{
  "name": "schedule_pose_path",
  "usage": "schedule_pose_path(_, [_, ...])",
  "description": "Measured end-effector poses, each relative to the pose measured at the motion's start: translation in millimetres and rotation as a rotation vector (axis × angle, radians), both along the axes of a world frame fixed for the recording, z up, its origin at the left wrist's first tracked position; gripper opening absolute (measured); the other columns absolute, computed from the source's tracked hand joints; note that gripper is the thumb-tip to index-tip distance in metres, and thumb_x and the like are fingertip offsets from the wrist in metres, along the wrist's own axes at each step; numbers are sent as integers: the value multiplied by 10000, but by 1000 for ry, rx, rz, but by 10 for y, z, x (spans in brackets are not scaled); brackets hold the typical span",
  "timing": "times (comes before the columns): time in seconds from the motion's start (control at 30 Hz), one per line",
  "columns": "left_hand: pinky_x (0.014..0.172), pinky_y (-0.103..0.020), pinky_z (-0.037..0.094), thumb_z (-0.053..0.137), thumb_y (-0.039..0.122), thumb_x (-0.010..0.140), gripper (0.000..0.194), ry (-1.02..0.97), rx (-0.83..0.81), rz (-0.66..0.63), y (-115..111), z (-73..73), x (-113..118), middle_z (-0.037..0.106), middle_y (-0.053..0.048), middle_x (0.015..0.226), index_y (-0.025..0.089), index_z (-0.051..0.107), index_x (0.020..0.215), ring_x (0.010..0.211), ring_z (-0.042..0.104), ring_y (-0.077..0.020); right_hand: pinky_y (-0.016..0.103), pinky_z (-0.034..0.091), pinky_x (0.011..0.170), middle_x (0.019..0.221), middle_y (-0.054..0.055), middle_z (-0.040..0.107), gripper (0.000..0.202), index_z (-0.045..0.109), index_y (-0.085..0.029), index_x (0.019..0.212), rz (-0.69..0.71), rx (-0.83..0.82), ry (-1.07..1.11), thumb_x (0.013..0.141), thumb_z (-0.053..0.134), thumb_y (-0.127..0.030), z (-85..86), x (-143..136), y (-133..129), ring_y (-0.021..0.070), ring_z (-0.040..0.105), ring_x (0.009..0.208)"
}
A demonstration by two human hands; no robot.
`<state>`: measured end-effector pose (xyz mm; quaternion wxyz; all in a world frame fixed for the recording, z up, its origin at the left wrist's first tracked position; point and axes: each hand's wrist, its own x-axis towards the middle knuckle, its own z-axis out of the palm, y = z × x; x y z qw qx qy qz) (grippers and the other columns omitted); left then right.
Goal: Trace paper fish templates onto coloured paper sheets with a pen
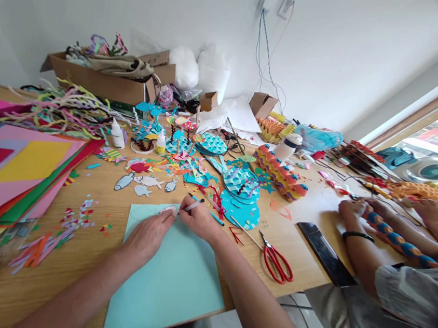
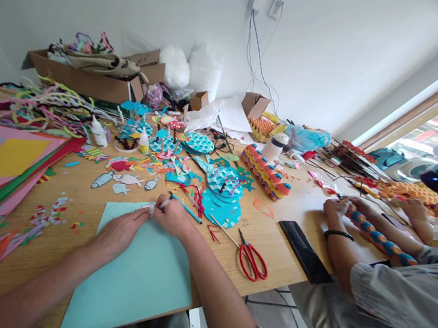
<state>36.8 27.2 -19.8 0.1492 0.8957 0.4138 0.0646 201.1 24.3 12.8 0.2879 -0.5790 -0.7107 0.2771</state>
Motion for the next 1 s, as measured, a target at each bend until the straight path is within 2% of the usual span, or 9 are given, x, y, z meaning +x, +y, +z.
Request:
schedule_pose_path(0.23, [999,-371,371,317,76,846,428,-63,-33,20,-12,-16,-1,464,-98,1338,147,483,1234,1186,472,-224,206,322,540,608,-30,499,89,468,-199,713,-8,125,-60,756,448,-123,-71,-41,-143,111,447,556])
schedule_pose_path(0.53, [1022,-322,348,294,129,881,401,-134,-39,50,8,-153,-1,479,-52,1332,181,483,1231,1207,449,-179,207,307,523,593,-29,504,103,472,-201,704,-27,141,-65,745,428,-117,-126,-52,-216,114,441,531])
schedule_pose_path(0.83, [1007,-346,364,325,76,846,435,-94,-19,27,-15,-49,-1,486,-60,1324,192,477,1236,1199,461,-192,202,288,507,576,-42,472,98,467,-199,710,-31,139,-65,736,419,-117,-103,-63,-260,104,402,508])
schedule_pose_path(1.0, [1002,-357,372,316,59,829,435,-119,6,23,-19,-63,-3,510,-77,1298,164,500,1209,1171,488,-203,203,298,524,591,-35,485,95,474,-196,718,-30,147,-73,739,422,-119,-117,-72,-281,107,416,529])
